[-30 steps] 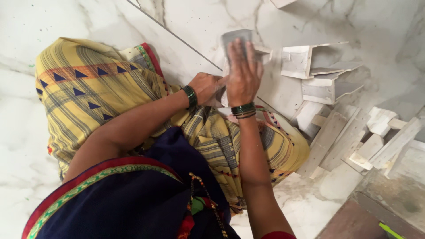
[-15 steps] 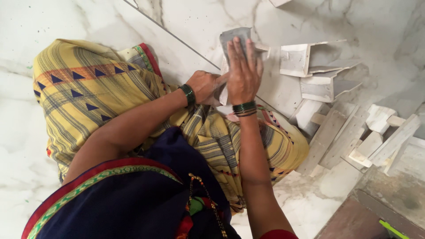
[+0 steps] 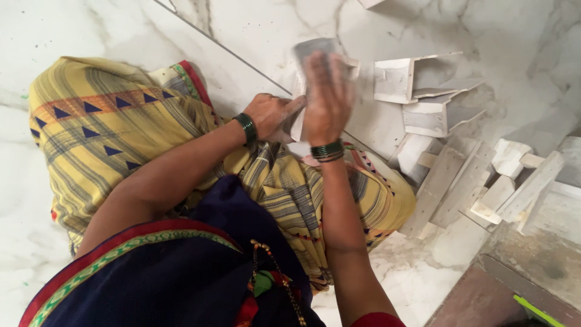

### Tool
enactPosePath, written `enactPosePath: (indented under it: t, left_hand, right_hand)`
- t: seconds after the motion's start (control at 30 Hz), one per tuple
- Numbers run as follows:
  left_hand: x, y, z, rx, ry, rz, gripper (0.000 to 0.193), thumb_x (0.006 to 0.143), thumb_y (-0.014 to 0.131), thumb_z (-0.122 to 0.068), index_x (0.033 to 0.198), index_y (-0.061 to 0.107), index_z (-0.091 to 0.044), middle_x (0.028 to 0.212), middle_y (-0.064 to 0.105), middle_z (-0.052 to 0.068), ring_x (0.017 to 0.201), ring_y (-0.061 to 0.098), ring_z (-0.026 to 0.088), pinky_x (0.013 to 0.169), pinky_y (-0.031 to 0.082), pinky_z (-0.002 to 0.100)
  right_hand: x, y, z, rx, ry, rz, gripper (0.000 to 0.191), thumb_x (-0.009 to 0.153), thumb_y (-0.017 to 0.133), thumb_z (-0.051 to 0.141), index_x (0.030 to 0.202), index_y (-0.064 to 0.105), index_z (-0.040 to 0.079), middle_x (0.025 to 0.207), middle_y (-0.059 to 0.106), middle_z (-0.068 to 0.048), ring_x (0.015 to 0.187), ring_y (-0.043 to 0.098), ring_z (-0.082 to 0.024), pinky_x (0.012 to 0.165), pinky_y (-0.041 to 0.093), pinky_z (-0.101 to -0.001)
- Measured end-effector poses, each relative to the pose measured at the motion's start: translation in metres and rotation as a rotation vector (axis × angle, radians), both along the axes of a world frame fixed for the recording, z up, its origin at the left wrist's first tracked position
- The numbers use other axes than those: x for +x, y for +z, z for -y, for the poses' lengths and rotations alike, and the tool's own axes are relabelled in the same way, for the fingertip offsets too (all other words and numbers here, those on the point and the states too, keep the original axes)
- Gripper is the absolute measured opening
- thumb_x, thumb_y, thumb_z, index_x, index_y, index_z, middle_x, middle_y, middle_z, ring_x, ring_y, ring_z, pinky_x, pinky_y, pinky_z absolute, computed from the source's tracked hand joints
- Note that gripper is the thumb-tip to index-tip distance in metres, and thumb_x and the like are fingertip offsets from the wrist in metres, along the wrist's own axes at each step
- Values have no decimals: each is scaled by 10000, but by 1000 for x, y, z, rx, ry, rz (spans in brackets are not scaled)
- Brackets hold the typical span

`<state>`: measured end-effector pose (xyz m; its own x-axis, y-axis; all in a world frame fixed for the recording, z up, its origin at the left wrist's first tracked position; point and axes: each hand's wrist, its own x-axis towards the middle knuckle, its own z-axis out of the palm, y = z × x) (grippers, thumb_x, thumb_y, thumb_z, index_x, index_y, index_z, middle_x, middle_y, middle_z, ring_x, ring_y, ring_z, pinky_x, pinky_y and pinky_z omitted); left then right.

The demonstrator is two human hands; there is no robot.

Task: The person sits on the floor and sands white foam pieces one at a time, rubbing a sanding block over their surfaces and edges, then sets each finished piece aside with a pile of completed pieces.

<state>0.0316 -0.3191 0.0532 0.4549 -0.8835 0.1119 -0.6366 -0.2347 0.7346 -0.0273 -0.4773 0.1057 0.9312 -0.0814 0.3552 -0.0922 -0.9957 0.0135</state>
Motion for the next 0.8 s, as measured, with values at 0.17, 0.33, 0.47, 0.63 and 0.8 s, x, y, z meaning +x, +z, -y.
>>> enactPosePath:
  t: [0.17, 0.33, 0.47, 0.63, 0.8]
  left_hand:
    - [4, 13, -1, 89, 0, -11, 930, 664, 860, -530, 1400, 429, -160, 848, 721, 139, 770, 706, 382, 699, 549, 497]
    - [9, 26, -4, 96, 43, -26, 942, 602, 875, -545, 1357, 437, -189, 897, 729, 135, 773, 711, 380, 678, 538, 507]
    - [14, 24, -4, 101, -3, -72, 924, 653, 863, -543, 1400, 431, -212, 894, 729, 134, 798, 710, 380, 688, 538, 501]
    - [9, 18, 1, 171, -18, -43, 963, 657, 867, -585, 1413, 416, -194, 863, 721, 148, 782, 706, 388, 711, 542, 500]
    - [6, 17, -3, 76, 35, 37, 996, 629, 860, -614, 1423, 422, -199, 926, 732, 134, 812, 716, 373, 712, 549, 494]
  right_hand:
    - [-5, 45, 41, 223, -139, -64, 446, 1059, 629, 86, 1492, 560, 165, 1515, 590, -46, 1449, 500, -285, 1191, 391, -444]
    - [-22, 76, 39, 216, -117, -203, 357, 1030, 618, 77, 1383, 650, 125, 1403, 674, -99, 1265, 644, -315, 1059, 463, -427]
    - [-36, 105, 51, 717, -352, -344, 258, 1113, 550, 159, 1324, 692, 112, 1248, 751, -114, 1162, 733, -286, 1029, 525, -403]
    - [-18, 80, 50, 469, -102, 92, 419, 1063, 468, 25, 1453, 596, 115, 1414, 658, -144, 1322, 629, -307, 1096, 541, -425]
    - [-20, 71, 44, 178, -147, -191, 403, 999, 549, 106, 1390, 644, 132, 1380, 682, -130, 1245, 640, -316, 1007, 482, -505]
